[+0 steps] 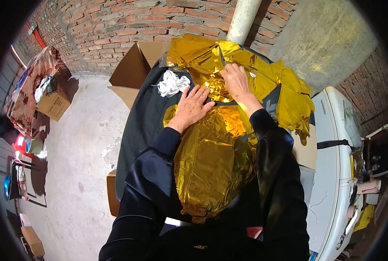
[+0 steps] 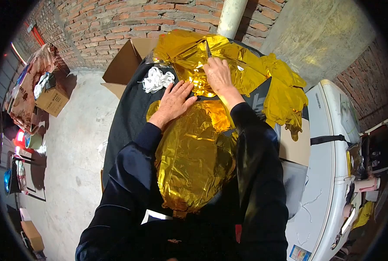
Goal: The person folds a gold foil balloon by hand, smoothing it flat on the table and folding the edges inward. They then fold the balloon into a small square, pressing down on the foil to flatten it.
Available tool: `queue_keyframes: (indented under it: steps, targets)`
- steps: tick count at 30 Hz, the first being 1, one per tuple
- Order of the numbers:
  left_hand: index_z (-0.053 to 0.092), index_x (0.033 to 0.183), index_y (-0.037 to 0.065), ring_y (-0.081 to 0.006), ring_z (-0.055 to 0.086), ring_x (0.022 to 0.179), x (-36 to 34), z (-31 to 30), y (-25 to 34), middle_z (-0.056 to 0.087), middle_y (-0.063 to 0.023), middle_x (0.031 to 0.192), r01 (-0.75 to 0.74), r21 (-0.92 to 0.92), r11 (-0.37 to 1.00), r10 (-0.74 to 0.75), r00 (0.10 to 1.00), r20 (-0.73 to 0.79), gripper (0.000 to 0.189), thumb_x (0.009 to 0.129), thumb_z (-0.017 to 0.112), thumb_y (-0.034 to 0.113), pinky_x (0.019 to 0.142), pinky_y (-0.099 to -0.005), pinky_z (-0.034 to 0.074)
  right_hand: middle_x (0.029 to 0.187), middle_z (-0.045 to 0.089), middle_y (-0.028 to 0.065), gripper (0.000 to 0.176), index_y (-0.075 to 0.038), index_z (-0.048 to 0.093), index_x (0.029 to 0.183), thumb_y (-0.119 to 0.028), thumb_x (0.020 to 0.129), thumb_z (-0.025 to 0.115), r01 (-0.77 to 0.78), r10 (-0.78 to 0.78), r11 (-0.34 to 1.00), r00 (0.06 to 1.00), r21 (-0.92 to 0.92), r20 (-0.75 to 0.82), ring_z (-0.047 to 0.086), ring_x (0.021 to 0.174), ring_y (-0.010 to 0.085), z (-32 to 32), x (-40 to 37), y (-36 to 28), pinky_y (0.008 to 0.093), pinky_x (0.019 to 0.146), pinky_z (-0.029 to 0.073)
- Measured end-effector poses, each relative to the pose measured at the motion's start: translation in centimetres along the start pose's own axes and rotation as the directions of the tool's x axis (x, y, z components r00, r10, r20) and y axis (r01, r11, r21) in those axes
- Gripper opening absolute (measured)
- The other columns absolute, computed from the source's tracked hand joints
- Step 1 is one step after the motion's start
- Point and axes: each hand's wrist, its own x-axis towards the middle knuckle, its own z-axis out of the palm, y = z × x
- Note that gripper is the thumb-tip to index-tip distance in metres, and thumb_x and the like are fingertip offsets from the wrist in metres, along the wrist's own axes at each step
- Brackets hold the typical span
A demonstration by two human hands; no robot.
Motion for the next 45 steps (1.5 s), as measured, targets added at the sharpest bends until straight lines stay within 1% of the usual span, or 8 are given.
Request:
queue_keyframes:
  steps: [9, 19, 23, 30, 35, 37, 40, 45]
  targets:
    - [0.048, 0.156, 0.009, -0.0285, 0.036, 0.154, 0.0, 0.0, 0.1, 0.046, -0.0094, 0.163, 0.006, 0.012, 1.000, -0.006, 1.000, 0.018, 0.069, 0.108, 0.040, 0.058, 0.128, -0.0509, 0.020, 0.108, 0.067, 0.0087, 0.019, -0.010, 0.080, 0.090, -0.025, 0.089, 0.069, -0.256, 0.196, 0.952, 0.930, 0.166, 0.311, 0.056, 0.115, 0.0298, -1.5, 0.6, -2.2, 0.0470, 0.095, 0.041]
    - [0.050, 0.155, 0.009, -0.0273, 0.036, 0.153, -0.1, 0.6, -0.1, 0.048, -0.0077, 0.162, -0.005, -0.002, 1.000, 0.005, 0.999, -0.036, 0.071, 0.107, 0.040, 0.061, 0.127, -0.0515, 0.020, 0.097, 0.073, 0.0243, 0.021, -0.007, 0.074, 0.097, -0.025, 0.096, 0.064, -0.476, 0.499, 0.750, 0.863, 0.459, 0.080, 0.068, 0.093, 0.0471, 1.4, 3.0, 1.1, 0.0573, 0.082, 0.052]
    - [0.049, 0.156, 0.010, -0.0276, 0.036, 0.154, -0.1, 0.3, 0.0, 0.047, -0.0080, 0.163, 0.004, -0.001, 1.000, -0.004, 1.000, -0.016, 0.069, 0.108, 0.041, 0.059, 0.127, -0.0510, 0.020, 0.088, 0.071, 0.0280, 0.021, -0.006, 0.064, 0.106, -0.026, 0.102, 0.058, -0.531, 0.561, 0.785, 0.828, 0.318, -0.002, 0.068, 0.087, 0.0500, -0.1, 5.0, 2.7, 0.0600, 0.078, 0.051]
    - [0.047, 0.157, 0.012, -0.0314, 0.036, 0.153, 0.5, 0.1, -0.3, 0.047, -0.0113, 0.161, 0.031, -0.103, 0.994, -0.030, 0.999, 0.011, 0.068, 0.107, 0.045, 0.059, 0.127, -0.0537, 0.020, 0.088, 0.070, 0.0287, 0.019, -0.008, 0.063, 0.111, -0.025, 0.102, 0.062, -0.477, 0.528, 0.809, 0.846, 0.343, -0.069, 0.068, 0.087, 0.0509, -2.8, 8.2, 3.8, 0.0593, 0.077, 0.052]
    - [0.051, 0.152, 0.013, -0.0367, 0.042, 0.146, 3.5, -3.2, 0.2, 0.055, -0.0137, 0.150, -0.043, 0.161, 0.986, 0.084, 0.964, -0.254, 0.064, 0.104, 0.054, 0.054, 0.117, -0.0565, 0.032, 0.095, 0.070, 0.0249, 0.017, -0.010, 0.063, 0.113, -0.023, 0.103, 0.062, -0.457, 0.482, 0.834, 0.876, 0.308, -0.004, 0.067, 0.094, 0.0472, -3.5, 8.6, 3.0, 0.0549, 0.080, 0.051]
    - [0.056, 0.148, 0.011, -0.0347, 0.045, 0.144, 5.6, -5.0, 0.3, 0.057, -0.0144, 0.148, -0.074, 0.088, 0.993, 0.090, 0.977, -0.194, 0.058, 0.104, 0.055, 0.050, 0.118, -0.0528, 0.033, 0.095, 0.069, 0.0242, 0.017, -0.010, 0.063, 0.114, -0.022, 0.103, 0.062, -0.455, 0.473, 0.842, 0.881, 0.291, 0.012, 0.066, 0.094, 0.0464, -3.8, 8.5, 2.8, 0.0546, 0.080, 0.051]
    - [0.060, 0.143, 0.010, -0.0325, 0.048, 0.141, 8.7, -5.1, -0.2, 0.059, -0.0145, 0.144, -0.011, 0.137, 0.991, -0.014, 0.984, 0.180, 0.054, 0.103, 0.056, 0.046, 0.118, -0.0493, 0.034, 0.094, 0.068, 0.0265, 0.019, -0.013, 0.065, 0.117, -0.025, 0.102, 0.064, -0.426, 0.450, 0.851, 0.893, 0.307, -0.005, 0.068, 0.091, 0.0497, -3.6, 8.4, 3.4, 0.0574, 0.079, 0.054]
    - [0.062, 0.143, 0.014, -0.0352, 0.049, 0.137, 10.4, -2.4, -1.2, 0.061, -0.0137, 0.139, -0.074, 0.365, 0.928, 0.064, 0.997, 0.040, 0.054, 0.100, 0.059, 0.047, 0.119, -0.0529, 0.032, 0.094, 0.068, 0.0263, 0.019, -0.013, 0.066, 0.116, -0.024, 0.100, 0.066, -0.385, 0.414, 0.852, 0.910, 0.354, -0.006, 0.068, 0.091, 0.0484, -4.4, 8.1, 4.2, 0.0562, 0.080, 0.054]
